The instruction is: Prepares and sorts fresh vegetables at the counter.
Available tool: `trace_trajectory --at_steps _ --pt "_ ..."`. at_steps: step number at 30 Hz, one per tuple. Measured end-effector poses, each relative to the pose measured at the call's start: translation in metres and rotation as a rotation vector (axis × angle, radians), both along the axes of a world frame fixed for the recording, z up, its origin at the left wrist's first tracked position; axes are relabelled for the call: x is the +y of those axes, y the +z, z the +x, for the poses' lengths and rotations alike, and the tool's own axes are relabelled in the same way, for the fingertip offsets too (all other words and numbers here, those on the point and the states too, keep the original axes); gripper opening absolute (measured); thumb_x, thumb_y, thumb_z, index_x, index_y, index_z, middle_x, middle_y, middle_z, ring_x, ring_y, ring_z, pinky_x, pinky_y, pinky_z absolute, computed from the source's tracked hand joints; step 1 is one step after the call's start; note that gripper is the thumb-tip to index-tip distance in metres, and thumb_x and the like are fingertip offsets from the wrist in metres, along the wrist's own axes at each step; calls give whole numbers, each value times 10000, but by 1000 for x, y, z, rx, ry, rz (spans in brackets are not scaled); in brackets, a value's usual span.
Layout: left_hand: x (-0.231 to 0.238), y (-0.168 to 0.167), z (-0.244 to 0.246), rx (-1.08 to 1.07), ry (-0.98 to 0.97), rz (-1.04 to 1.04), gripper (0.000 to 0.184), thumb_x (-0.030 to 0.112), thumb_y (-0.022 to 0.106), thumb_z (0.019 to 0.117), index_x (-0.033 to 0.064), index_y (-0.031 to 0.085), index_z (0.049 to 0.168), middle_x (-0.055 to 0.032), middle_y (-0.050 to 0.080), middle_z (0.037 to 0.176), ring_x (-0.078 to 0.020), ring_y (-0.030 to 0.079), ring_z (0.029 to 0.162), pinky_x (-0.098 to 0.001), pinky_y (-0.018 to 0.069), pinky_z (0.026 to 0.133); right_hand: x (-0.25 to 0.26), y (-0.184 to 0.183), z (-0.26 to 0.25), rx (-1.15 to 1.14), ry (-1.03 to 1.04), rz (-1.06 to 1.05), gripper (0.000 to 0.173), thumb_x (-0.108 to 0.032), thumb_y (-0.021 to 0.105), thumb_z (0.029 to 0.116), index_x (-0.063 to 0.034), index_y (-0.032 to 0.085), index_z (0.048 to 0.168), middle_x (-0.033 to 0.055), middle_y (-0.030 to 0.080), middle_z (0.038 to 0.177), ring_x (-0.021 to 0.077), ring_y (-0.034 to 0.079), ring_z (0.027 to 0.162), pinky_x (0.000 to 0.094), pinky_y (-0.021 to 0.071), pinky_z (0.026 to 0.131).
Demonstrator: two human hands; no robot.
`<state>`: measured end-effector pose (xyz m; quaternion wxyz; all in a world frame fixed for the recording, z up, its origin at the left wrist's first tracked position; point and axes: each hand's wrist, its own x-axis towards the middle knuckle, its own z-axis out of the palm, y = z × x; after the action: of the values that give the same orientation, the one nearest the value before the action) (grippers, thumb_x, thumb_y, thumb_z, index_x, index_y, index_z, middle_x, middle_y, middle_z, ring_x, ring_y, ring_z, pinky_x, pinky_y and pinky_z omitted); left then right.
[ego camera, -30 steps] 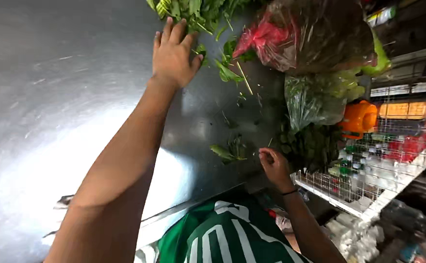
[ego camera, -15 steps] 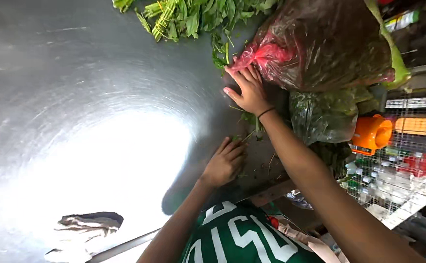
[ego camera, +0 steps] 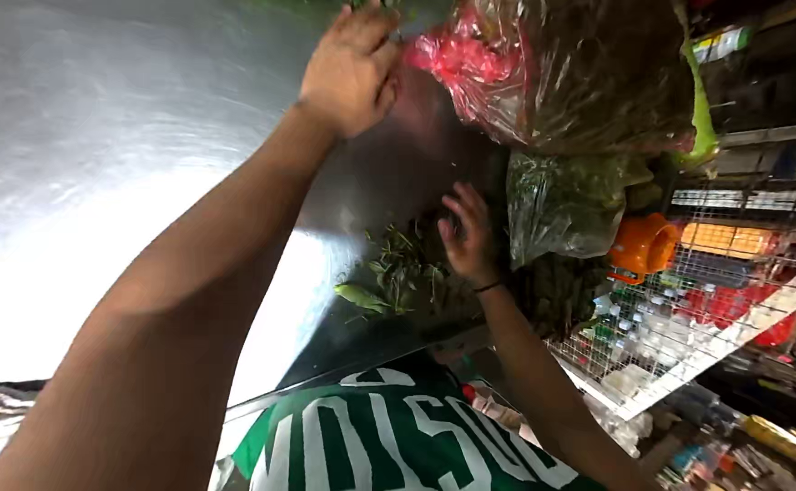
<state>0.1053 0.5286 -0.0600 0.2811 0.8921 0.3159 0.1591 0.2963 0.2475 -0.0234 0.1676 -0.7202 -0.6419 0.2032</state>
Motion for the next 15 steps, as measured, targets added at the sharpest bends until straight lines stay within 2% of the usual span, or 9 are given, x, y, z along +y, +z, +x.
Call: trace_trajectory --at_steps 2,3,5,7,9,11,13,15 --pt "-5 -2 7 96 14 -24 620 333 452 1037 55 349 1582 -189 327 1648 -381 262 1543 -595 158 1259 13 -18 32 -138 -136 -25 547 -476 545 1018 -158 583 1460 130 365 1641 336 273 1545 555 246 1259" --pt "-14 -3 9 103 20 -16 659 359 436 1039 32 305 1596 -192 308 1657 -372 253 1549 -580 154 1264 18 -29 43 -182 -173 -17 594 -509 537 1013 -165 544 1497 143 330 1657 345 238 1558 560 198 1276" --pt "-49 -8 7 57 5 -1 678 394 438 1056 -23 314 1577 -221 320 1644 -382 255 1548 -557 164 1270 16 -45 50 -228 -173 48 652 -523 496 1022 -134 477 1546 164 311 1664 355 217 1565 556 143 1291" --pt "-103 -14 -5 44 -88 -8 679 394 444 1049 -23 327 1572 -231 341 1629 -383 268 1541 -541 171 1274 3 -43 30 -185 -116 42 653 -484 438 1050 -80 436 1562 160 308 1667 343 208 1570 567 138 1289" --pt "-165 -17 -19 -16 -179 -22 650 435 408 1067 12 389 1560 -178 385 1623 -326 299 1540 -498 205 1280 -18 -31 -3 -83 -26 -7 627 -432 367 1072 -21 445 1540 160 312 1666 339 201 1573 572 164 1281" --pt "-232 -18 -34 -84 -213 -103 638 450 388 1077 30 412 1556 -145 391 1628 -284 306 1542 -468 227 1281 -54 -28 -38 57 39 7 547 -300 408 1056 12 484 1500 148 365 1643 308 244 1564 536 205 1285" --pt "-285 -13 -51 -137 -210 -250 649 437 413 1061 45 382 1577 -134 339 1657 -257 279 1554 -449 226 1285 -91 -24 -60 238 26 27 470 -166 478 1031 66 527 1437 183 451 1579 303 338 1525 481 277 1272" --pt "-313 -6 -69 -187 -206 -323 664 478 439 1046 60 414 1562 -115 343 1657 -245 281 1552 -463 230 1284 -115 -10 -65 281 -47 36 382 -126 522 1038 67 596 1360 193 559 1474 293 492 1423 451 416 1194"
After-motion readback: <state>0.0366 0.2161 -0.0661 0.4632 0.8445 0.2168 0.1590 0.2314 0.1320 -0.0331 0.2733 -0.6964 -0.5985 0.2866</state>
